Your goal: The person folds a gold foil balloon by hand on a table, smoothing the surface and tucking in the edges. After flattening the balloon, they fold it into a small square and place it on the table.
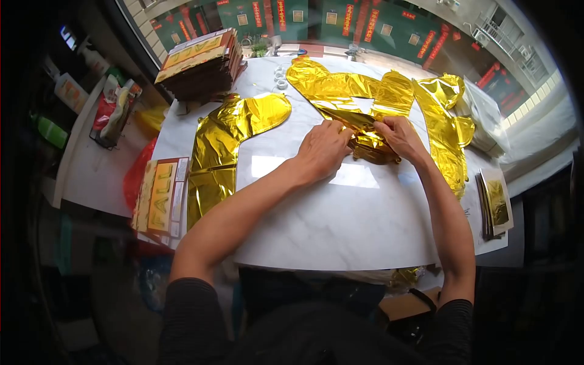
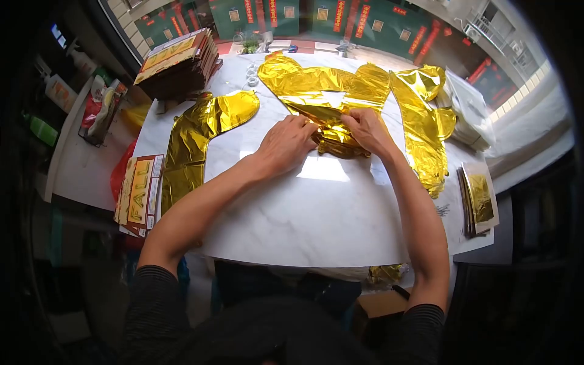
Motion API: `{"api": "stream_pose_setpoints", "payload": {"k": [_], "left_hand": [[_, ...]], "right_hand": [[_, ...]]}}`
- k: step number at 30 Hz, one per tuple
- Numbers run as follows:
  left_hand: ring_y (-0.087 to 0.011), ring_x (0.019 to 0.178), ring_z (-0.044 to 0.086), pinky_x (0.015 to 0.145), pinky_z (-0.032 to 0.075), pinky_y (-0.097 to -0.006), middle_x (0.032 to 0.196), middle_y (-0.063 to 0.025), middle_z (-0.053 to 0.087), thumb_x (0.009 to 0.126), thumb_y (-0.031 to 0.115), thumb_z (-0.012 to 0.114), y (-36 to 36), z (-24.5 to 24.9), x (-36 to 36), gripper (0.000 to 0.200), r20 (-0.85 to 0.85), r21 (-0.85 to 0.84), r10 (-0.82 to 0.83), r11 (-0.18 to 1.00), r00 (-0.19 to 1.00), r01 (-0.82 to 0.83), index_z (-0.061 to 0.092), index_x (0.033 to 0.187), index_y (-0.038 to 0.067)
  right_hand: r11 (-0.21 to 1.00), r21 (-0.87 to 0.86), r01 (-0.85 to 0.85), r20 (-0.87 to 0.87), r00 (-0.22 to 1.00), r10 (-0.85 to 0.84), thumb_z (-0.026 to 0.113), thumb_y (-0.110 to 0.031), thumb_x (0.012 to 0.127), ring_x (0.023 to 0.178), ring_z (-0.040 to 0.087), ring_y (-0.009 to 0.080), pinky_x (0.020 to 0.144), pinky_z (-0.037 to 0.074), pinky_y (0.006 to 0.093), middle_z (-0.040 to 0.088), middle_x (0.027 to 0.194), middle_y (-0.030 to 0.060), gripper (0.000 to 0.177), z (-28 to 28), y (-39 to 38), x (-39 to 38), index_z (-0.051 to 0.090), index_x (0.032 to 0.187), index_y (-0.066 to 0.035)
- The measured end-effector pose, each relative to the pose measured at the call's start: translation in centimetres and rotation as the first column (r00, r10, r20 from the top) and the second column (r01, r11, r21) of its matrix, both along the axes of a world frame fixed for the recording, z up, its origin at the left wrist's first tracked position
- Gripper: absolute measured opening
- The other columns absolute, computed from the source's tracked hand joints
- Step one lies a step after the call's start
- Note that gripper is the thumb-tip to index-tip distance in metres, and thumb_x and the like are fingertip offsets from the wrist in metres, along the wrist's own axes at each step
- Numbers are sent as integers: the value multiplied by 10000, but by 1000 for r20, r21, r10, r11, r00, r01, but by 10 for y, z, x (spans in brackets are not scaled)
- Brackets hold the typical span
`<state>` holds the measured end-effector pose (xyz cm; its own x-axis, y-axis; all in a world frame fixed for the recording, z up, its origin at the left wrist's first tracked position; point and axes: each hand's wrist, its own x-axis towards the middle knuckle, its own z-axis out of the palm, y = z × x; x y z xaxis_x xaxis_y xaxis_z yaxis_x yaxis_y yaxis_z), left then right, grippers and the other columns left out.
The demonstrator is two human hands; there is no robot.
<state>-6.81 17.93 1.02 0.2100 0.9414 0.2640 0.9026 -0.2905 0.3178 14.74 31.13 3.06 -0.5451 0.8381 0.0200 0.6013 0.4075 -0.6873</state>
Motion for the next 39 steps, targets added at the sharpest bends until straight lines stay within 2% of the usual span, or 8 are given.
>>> {"api": "stream_pose_setpoints", "payload": {"k": [5,11,14,18,26,33,36,39], "left_hand": [[-381,1080,658,907,534,-501,1113,-201,685,960,191,724,1,-8,-6,219,151,135,-6,991,989,-14,703,1102,25],[-410,972,690,830,565,-499,966,-201,730,960,154,698,39,29,-13,137,-102,-76,-20,997,995,12,734,986,25],[-399,952,696,826,573,-494,909,-197,729,939,141,718,80,14,-25,127,-103,70,-1,997,995,8,740,972,21],[-410,1369,572,1086,504,-533,1324,-245,671,938,302,737,101,20,-35,376,-6,-35,62,997,998,-62,726,1200,33],[-572,1593,159,1256,149,-739,1732,-310,207,894,654,719,114,-9,-51,911,-34,-125,113,985,993,-116,470,1586,117],[-528,1609,167,1250,132,-734,1716,-277,285,873,696,712,119,9,-49,949,-80,-301,135,941,988,-153,482,1603,135],[-528,1607,171,1250,127,-740,1714,-274,290,857,697,733,120,12,-47,962,-96,-332,152,927,984,-175,485,1596,133],[-530,1605,173,1248,120,-750,1716,-269,290,842,698,752,120,14,-46,978,-89,-342,155,923,984,-176,483,1594,133]], "right_hand": [[936,-350,40,-148,984,-98,688,-245,1043,619,507,60,548,375,271,607,705,-29,267,-7,23,4,723,847,-68],[957,-270,106,-140,979,-148,667,-251,1061,575,430,42,510,316,273,527,675,-70,297,23,60,3,622,805,-109],[986,-159,54,-159,984,-80,672,-233,1033,659,417,55,582,330,288,499,697,-72,271,45,72,-2,659,818,-69],[979,-188,79,-92,991,-97,676,-275,1040,612,396,50,550,303,287,496,677,-76,287,70,94,-5,673,837,-72],[965,28,260,-269,932,-243,658,-306,1052,710,493,91,637,394,298,606,830,-39,264,103,221,27,718,959,-66],[509,288,811,-450,584,-676,692,-444,984,1110,657,212,938,516,401,724,1229,118,583,182,326,74,723,1302,43],[455,-82,887,-691,278,-667,686,-488,948,1214,643,291,1004,537,495,656,1399,162,753,246,249,36,602,1465,54],[315,56,947,-445,306,-842,689,-497,935,1206,654,293,1005,553,475,623,1433,171,764,279,207,26,604,1461,51]]}}
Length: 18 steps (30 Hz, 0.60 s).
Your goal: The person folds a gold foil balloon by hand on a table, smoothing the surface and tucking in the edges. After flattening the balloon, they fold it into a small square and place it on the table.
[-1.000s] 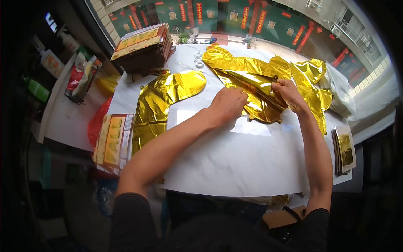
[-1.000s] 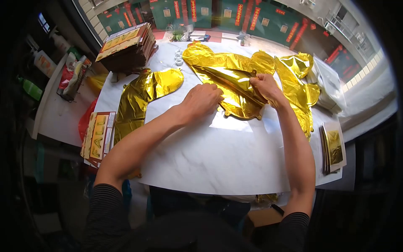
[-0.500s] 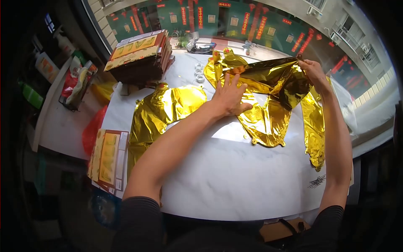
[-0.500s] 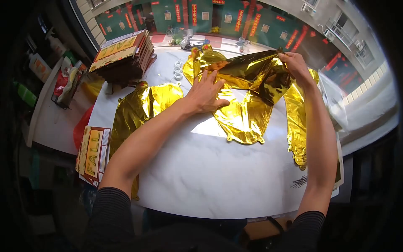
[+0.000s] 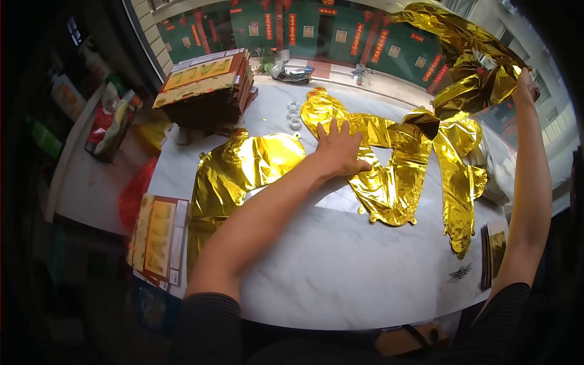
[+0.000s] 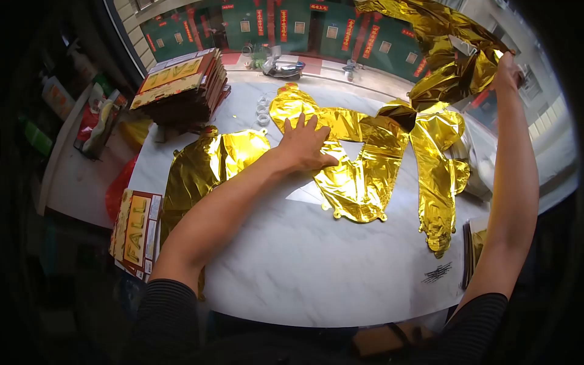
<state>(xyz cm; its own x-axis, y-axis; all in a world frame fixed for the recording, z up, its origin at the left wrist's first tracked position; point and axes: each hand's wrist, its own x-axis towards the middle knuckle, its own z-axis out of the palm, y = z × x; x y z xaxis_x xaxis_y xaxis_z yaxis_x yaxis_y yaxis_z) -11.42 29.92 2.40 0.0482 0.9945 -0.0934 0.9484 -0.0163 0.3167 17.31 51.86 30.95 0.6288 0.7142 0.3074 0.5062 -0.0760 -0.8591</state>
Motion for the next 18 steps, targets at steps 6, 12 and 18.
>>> {"api": "stream_pose_setpoints", "payload": {"k": [6,12,18], "left_hand": [[-513,1593,214,1242,153,-748,1665,-243,361,833,701,766,3,0,0,947,-2,15,1,1000,1000,-1,510,1551,138],[-476,1606,207,1257,141,-739,1682,-207,363,804,746,770,7,-6,-7,934,-6,3,8,1000,1000,-8,566,1502,160],[-459,1596,250,1254,180,-731,1655,-193,414,814,752,755,14,6,-7,924,-41,-52,8,999,999,-10,568,1500,162]], "right_hand": [[768,195,-611,674,652,348,577,-462,1093,915,684,160,837,546,340,756,999,80,489,25,17,58,745,1171,-9],[747,331,-577,439,795,420,651,-535,1033,942,660,149,865,512,302,753,1029,58,541,88,65,141,779,1208,-40],[757,309,-576,510,772,379,687,-505,1022,920,659,126,849,508,299,734,1022,36,497,135,-21,172,777,1195,-47]]}}
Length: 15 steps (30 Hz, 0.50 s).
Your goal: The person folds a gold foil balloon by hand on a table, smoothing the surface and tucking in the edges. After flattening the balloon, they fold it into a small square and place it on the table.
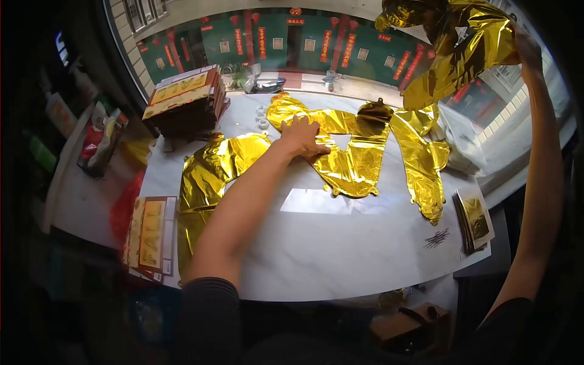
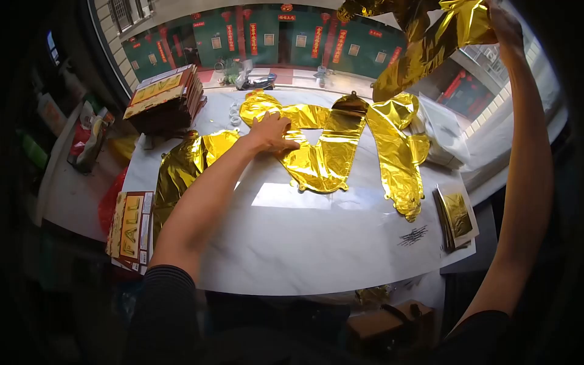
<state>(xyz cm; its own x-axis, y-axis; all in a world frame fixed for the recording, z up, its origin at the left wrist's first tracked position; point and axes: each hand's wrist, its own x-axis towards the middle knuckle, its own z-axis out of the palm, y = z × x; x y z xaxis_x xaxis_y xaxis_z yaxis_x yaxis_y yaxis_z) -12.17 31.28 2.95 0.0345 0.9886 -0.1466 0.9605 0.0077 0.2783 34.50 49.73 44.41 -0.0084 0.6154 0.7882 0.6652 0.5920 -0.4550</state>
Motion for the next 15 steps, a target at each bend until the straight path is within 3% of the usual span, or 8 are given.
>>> {"api": "stream_pose_setpoints", "payload": {"k": [1,2,5,7,9,11,13,15], "left_hand": [[-461,1590,265,1251,192,-733,1649,-192,422,816,751,754,0,0,3,928,-15,-26,4,1000,1000,-5,563,1504,158],[-386,1383,524,1185,356,-627,1414,-186,611,821,685,788,-9,1,10,771,-18,119,56,991,998,-54,686,1316,103],[-408,1305,597,1162,427,-528,1363,-253,654,876,668,756,-8,-7,24,782,106,230,-105,970,989,79,695,1323,29],[-396,1373,587,1157,453,-457,1380,-293,657,1044,679,543,-43,14,52,833,504,218,-179,973,845,76,649,1377,-76],[-365,1393,581,1167,454,-448,1423,-258,640,1070,741,399,-60,9,71,908,861,67,-137,985,490,158,586,1459,-57],[-337,1400,577,1176,454,-451,1479,-223,604,1051,784,306,-88,24,90,974,982,-173,167,983,91,58,477,1554,-32],[-332,1396,586,1158,483,-455,1518,-208,575,1035,803,300,-85,24,89,981,969,-232,238,968,-61,101,416,1593,5],[-318,1344,622,1096,544,-453,1471,-201,604,1048,790,270,-90,33,83,939,912,-46,100,988,-397,145,465,1556,26]], "right_hand": [[999,-41,-8,53,999,11,679,-479,1036,878,646,106,809,501,282,725,986,14,461,-5,-17,-8,774,1181,-51],[996,-83,-15,105,994,23,671,-453,1049,836,633,86,769,495,266,716,950,-8,426,-10,-37,-19,770,1166,-56],[939,-227,-258,97,953,285,609,-356,1104,683,523,24,608,406,224,612,791,-91,326,-82,-115,-80,755,1101,-65],[923,-201,-328,331,864,379,565,-302,1133,713,551,39,607,435,253,643,809,-43,338,-151,-183,-128,702,979,-34],[928,-75,-365,393,845,364,616,-198,1093,699,634,118,659,505,345,655,749,104,248,-217,-233,-155,658,982,20],[930,-117,-347,457,813,361,645,-126,1055,698,721,333,625,533,403,687,770,192,144,-257,-278,-174,678,994,0],[883,-170,-437,492,739,461,671,-125,1035,723,732,339,622,559,429,724,835,160,99,-296,-298,-181,701,1055,-33],[814,-245,-526,497,653,571,666,-129,1024,836,763,313,668,599,417,783,1036,119,131,-322,-319,-185,716,1123,-60]]}}
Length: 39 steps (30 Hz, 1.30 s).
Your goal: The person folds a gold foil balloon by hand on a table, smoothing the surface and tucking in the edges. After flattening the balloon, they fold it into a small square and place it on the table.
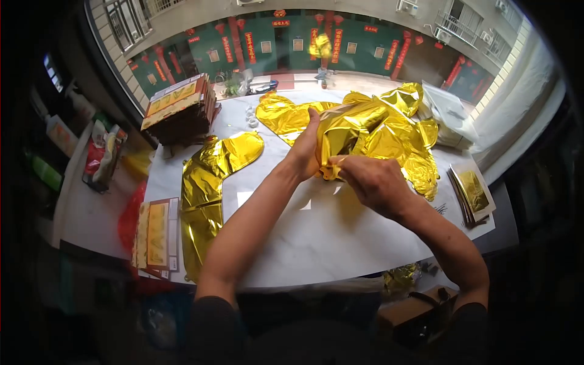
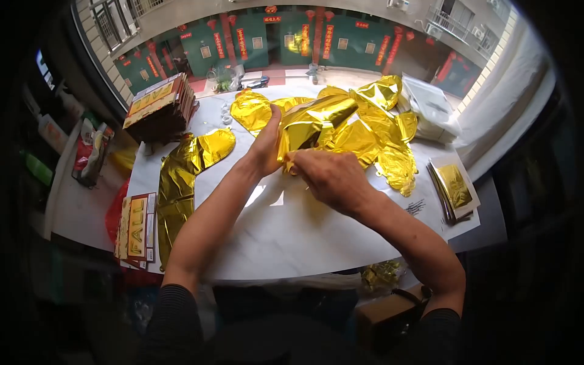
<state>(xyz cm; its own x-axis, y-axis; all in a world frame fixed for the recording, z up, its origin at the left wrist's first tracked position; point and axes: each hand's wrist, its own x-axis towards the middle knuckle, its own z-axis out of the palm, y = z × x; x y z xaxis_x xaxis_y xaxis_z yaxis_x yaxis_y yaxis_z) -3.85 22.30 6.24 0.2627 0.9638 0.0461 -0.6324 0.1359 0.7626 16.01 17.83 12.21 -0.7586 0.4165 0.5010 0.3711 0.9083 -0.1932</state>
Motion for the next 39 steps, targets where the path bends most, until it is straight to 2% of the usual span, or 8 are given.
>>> {"api": "stream_pose_setpoints", "payload": {"k": [5,9,14,18,31,32,36,39], "left_hand": [[-171,902,725,806,620,-347,1059,-79,763,1013,291,781,12,-20,-21,311,-223,-257,23,963,975,-82,711,1177,37],[-122,739,644,659,525,-301,896,-42,718,962,87,774,-13,-2,-15,153,-512,2,304,936,803,-353,713,1064,-8],[-143,746,653,676,523,-305,887,-54,712,935,86,749,-55,-20,-48,150,-768,192,393,895,506,-403,693,1031,-15],[-160,776,708,723,561,-329,887,-81,755,879,81,752,-87,-38,-78,234,-807,230,454,830,378,-508,713,1078,-38],[-255,988,756,895,588,-378,1087,-163,784,883,142,832,-99,-59,-120,508,-802,162,459,784,383,-599,637,1314,-45],[-214,968,735,868,582,-361,1096,-150,766,899,129,823,-100,-59,-119,532,-846,300,497,742,192,-600,608,1350,-53],[-392,1273,641,1060,531,-459,1388,-275,631,903,149,821,-141,-42,-86,607,-598,802,761,567,-252,-190,572,1423,-40],[-457,1363,556,1170,456,-484,1451,-285,579,887,169,829,-193,-30,-38,610,-630,764,763,642,-142,62,601,1419,-26]], "right_hand": [[984,-29,-174,233,956,176,627,-84,959,1102,751,258,770,625,381,736,1284,99,317,-45,-35,6,628,1275,-62],[983,27,-181,260,951,168,607,-68,931,1255,694,247,826,631,359,708,1347,83,274,-70,-76,18,617,1203,-46],[935,-326,-141,340,905,255,731,-269,942,1335,650,297,913,616,404,689,1369,96,328,-76,-118,36,623,1162,-52],[973,-223,-62,68,995,79,782,-324,939,1394,575,402,1107,524,473,614,1471,182,562,-85,-94,54,589,1396,-59],[983,-185,20,303,952,38,779,-476,929,1563,331,461,1289,300,535,405,1645,241,808,-110,-46,71,486,1551,-49],[983,-185,14,306,951,44,779,-476,929,1563,331,461,1289,300,535,405,1645,241,808,-110,-44,71,486,1551,-49],[984,-177,30,326,945,30,805,-452,914,1559,346,449,1283,321,515,418,1646,226,793,-105,-34,73,514,1530,-46],[975,-218,28,331,943,47,816,-421,907,1561,353,442,1288,313,517,412,1667,208,774,-104,-26,72,528,1515,-38]]}}
